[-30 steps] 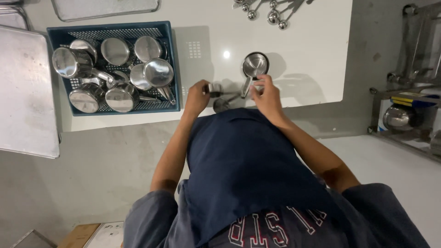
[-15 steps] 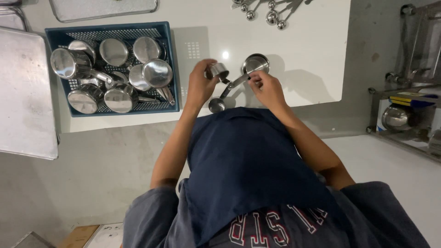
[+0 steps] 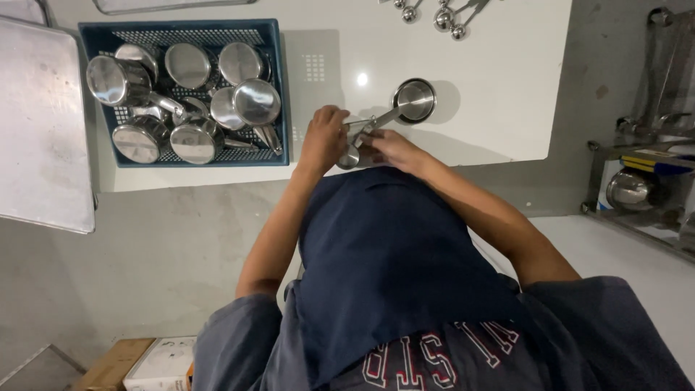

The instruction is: Organizing metal measuring cups and spoons into a basket and on a table surface.

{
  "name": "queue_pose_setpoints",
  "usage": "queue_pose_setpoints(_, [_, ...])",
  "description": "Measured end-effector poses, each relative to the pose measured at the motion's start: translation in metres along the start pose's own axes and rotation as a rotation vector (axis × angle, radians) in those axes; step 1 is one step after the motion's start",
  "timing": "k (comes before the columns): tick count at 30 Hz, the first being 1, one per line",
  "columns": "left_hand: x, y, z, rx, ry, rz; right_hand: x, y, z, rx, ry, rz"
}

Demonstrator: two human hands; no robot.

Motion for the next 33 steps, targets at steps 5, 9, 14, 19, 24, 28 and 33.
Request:
queue_pose_setpoints(5, [-0.006, -0.001, -0.01, -0.047, -0.037, -0.232, -0.003, 0.002, -0.006, -0.234, -0.027, 0.043])
queue_pose_setpoints(9, [-0.01, 0.004, -0.022, -0.117, -0.127, -0.324, 0.024, -0.005, -0.015, -0.328, -0.021, -0.052])
queue_pose_setpoints(14, [-0.021, 0.019, -0.01, -0.11, -0.08, -0.342, 0.032, -0.002, -0.021, -0.511, -0.042, -0.043])
queue_pose_setpoints(19, [-0.027, 0.01, -0.003, 0.005, -0.19, -0.247, 0.049, -0.01, -0.032, -0.447, 0.087, 0.096])
queue_pose_setpoints(24, [-0.044, 0.006, 0.008, -0.361, -0.098, -0.506, 0.044, 0.001, -0.017, -0.09, 0.369, 0.153])
queue_pose_setpoints(28, [-0.056, 0.019, 0.026, -0.379, -0.159, -0.575, 0.066, 0.008, -0.001, 0.376, 0.65, 0.311])
queue_pose_setpoints(33, [-0.079, 0.066, 0.029, -0.514, -0.288, -0.647, 0.087, -0.03, 0.012, 0.384, 0.845, 0.577])
Point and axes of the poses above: each hand's wrist, its own x-axis away from the middle knuckle, its own z-axis out of the back of the hand, y = z × x, the point moved 3 cm from there along -x, towards the middle knuckle, and after that the axes turned 10 degrees about -z, right-handed, at the moved point
